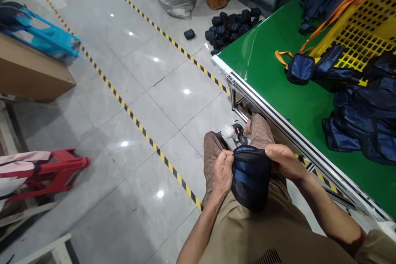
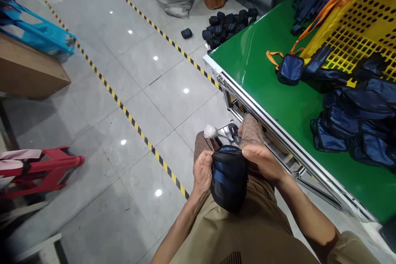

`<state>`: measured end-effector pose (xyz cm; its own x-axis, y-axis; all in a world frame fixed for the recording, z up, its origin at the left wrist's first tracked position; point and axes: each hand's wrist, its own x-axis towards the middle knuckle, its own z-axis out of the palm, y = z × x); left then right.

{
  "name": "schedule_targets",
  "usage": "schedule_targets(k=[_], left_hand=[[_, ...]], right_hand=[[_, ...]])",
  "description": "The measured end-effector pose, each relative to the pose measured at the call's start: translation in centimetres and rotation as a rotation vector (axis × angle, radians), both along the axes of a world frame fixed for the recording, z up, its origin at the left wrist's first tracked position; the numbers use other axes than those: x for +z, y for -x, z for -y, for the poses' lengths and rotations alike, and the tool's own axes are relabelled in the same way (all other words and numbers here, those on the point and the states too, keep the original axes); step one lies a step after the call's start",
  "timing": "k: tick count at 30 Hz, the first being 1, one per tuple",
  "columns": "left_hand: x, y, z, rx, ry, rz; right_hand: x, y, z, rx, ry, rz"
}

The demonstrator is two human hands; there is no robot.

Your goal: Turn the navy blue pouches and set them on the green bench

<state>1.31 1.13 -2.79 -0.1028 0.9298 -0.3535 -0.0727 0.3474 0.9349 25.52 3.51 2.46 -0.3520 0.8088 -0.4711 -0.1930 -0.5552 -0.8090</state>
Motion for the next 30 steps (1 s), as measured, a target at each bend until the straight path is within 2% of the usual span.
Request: schedule_targets(k=[3,6,7,8,10,12,15,18,20,22,24,25,28,30], left_hand=[[0.0,0.0,0.3,0.009,-0.068,-0.055],[0.7,0.2,0.1,-0.044,-0.273,-0.217],[1.0,0.1,0.0,-0.08,-0.37,-0.266],[1.2,0.1,-0.2,-0.124,-0.47,-0.3],[1.7,-0.2,-0.3,-0.217,-0.642,-0.315],[2.2,-0.5,-0.1,-0.284,-0.713,-0.285],[2.8,-0.7,0.2,-0.264,-0.583,-0.214],[3.0,-0.6,-0.3,-0.149,-0.287,-0.128],[2.6,-0.5,-1.0,-0.217,-0.084,-0.02],[2.0,-0.2,-1.8,-0.398,0.056,0.095],[1.2,0.2,-2.2,-0.529,0.115,0.166],[0.8,0.4,-2.3,-0.553,0.134,0.186],[-0.4,0.6,-2.5,-0.564,0.177,0.207],[-1.1,0.2,-2.7,-0.563,0.16,0.155]], right_hand=[[-1.0,-0.7,-0.8,-0.032,0.017,0.095],[-2.3,-0.8,-2.0,-0.192,-0.126,0.322],[-2.7,-0.8,-2.3,-0.204,-0.18,0.385],[-3.0,-0.8,-2.5,-0.177,-0.225,0.427],[-3.3,-0.9,-2.7,-0.027,-0.259,0.442],[-3.2,-1.2,-2.5,0.115,-0.233,0.421],[-2.1,-1.5,-1.9,0.147,-0.123,0.364],[-1.0,-1.3,-1.6,0.108,0.009,0.229],[-0.9,-0.8,-1.5,0.135,0.053,0.158],[-1.3,-0.2,-1.5,0.172,0.073,0.125],[-2.3,0.0,-1.5,0.174,0.094,0.14],[-2.8,0.0,-1.6,0.16,0.093,0.175],[-4.5,-0.6,-1.8,0.111,0.038,0.328],[-5.3,-1.4,-2.0,0.13,0.015,0.367]])
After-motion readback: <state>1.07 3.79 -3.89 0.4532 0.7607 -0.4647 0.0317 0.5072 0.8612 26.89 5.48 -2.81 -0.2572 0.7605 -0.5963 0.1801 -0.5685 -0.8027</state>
